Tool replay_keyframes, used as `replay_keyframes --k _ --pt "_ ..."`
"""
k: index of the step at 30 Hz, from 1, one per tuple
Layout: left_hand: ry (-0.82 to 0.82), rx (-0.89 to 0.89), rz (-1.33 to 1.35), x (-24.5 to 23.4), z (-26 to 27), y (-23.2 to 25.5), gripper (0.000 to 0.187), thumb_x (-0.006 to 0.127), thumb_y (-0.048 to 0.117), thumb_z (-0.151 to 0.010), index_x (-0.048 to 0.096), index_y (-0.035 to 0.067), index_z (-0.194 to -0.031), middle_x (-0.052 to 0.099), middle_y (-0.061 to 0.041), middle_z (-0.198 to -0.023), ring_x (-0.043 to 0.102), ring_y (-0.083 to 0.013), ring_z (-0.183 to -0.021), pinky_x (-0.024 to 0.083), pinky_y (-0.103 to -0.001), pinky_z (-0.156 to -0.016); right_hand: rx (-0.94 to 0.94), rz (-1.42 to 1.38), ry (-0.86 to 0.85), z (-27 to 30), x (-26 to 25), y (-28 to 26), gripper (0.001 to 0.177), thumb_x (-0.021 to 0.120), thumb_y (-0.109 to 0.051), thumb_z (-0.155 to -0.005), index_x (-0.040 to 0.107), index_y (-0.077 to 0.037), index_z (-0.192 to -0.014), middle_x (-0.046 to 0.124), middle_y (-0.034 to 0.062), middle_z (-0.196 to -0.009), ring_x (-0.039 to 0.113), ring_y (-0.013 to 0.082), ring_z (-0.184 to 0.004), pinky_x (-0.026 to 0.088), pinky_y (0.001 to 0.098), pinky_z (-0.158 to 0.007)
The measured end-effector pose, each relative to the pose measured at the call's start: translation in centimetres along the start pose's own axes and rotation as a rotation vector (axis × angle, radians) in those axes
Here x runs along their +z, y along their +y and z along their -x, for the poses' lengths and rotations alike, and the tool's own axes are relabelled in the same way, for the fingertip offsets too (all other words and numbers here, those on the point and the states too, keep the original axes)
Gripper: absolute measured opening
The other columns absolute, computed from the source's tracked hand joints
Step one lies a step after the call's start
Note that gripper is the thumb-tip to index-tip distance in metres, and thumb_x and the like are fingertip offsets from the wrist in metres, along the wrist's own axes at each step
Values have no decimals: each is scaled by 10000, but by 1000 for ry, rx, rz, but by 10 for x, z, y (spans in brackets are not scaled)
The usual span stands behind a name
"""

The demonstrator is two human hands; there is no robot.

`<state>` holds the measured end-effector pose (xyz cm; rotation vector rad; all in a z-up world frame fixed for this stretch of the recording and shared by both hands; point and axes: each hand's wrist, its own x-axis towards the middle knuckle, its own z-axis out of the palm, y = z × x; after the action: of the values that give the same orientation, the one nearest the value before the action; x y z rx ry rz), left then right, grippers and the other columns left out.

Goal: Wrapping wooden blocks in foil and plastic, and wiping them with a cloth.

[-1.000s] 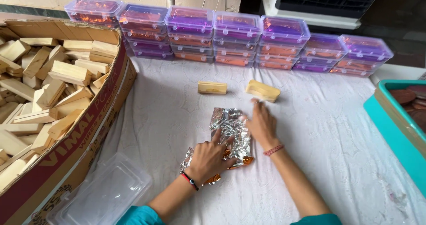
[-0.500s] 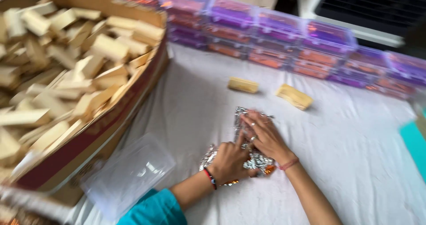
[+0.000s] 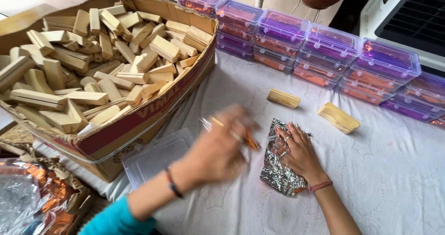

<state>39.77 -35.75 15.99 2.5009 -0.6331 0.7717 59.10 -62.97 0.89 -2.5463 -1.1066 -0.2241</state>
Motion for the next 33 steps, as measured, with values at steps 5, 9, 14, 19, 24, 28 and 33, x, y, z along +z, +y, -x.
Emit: replay_keyframes --k 5,9,14,19,24,28,33 --pt "375 -100 -693 -89 -9 -90 373 559 -32 -972 568 33 -1339 451 -198 -1290 517 -351 -1202 468 -443 -1081 -43 33 62 4 6 5 729 615 -235 -816 455 -202 -1526 365 227 -1597 327 403 -1485 271 474 -1219" --pt "-20 -678 -286 -113 13 -192 237 694 90 -901 691 11 -1125 616 -187 -1011 619 -300 -867 551 -386 -790 8 49 33 1 4 0 655 638 -347 -888 460 -207 -1503 357 231 -1583 324 407 -1462 275 477 -1189" --pt "-583 -1048 130 -93 37 -283 298 755 291 -881 765 83 -1094 752 -87 -834 646 -183 -687 563 -328 -632 42 45 19 1 8 5 602 626 -375 -925 471 -217 -1485 376 201 -1576 329 389 -1471 274 477 -1195" --pt "-662 -781 -83 -112 -9 -229 286 716 255 -901 758 174 -1173 793 -65 -882 687 -136 -686 551 -302 -611 29 29 24 2 6 3 596 606 -376 -935 470 -204 -1489 358 208 -1588 326 396 -1465 279 470 -1191" --pt "-278 -751 86 -82 -44 -236 221 723 152 -868 752 79 -1075 785 -109 -885 745 -189 -699 618 -351 -642 19 41 32 3 7 4 626 601 -321 -900 475 -203 -1501 367 213 -1589 332 398 -1470 286 471 -1193" --pt "-233 -518 -97 -26 -34 -282 199 685 71 -871 769 53 -1051 774 -144 -908 756 -250 -800 600 -383 -752 27 16 38 1 1 -3 600 608 -353 -925 481 -196 -1490 379 214 -1575 342 394 -1458 292 472 -1181" --pt "-329 -329 -252 -41 -25 -265 239 651 44 -888 784 84 -1082 747 -143 -1047 710 -278 -979 552 -385 -909 31 24 34 0 -2 -5 580 616 -361 -936 491 -185 -1474 399 210 -1562 352 393 -1452 297 471 -1183"
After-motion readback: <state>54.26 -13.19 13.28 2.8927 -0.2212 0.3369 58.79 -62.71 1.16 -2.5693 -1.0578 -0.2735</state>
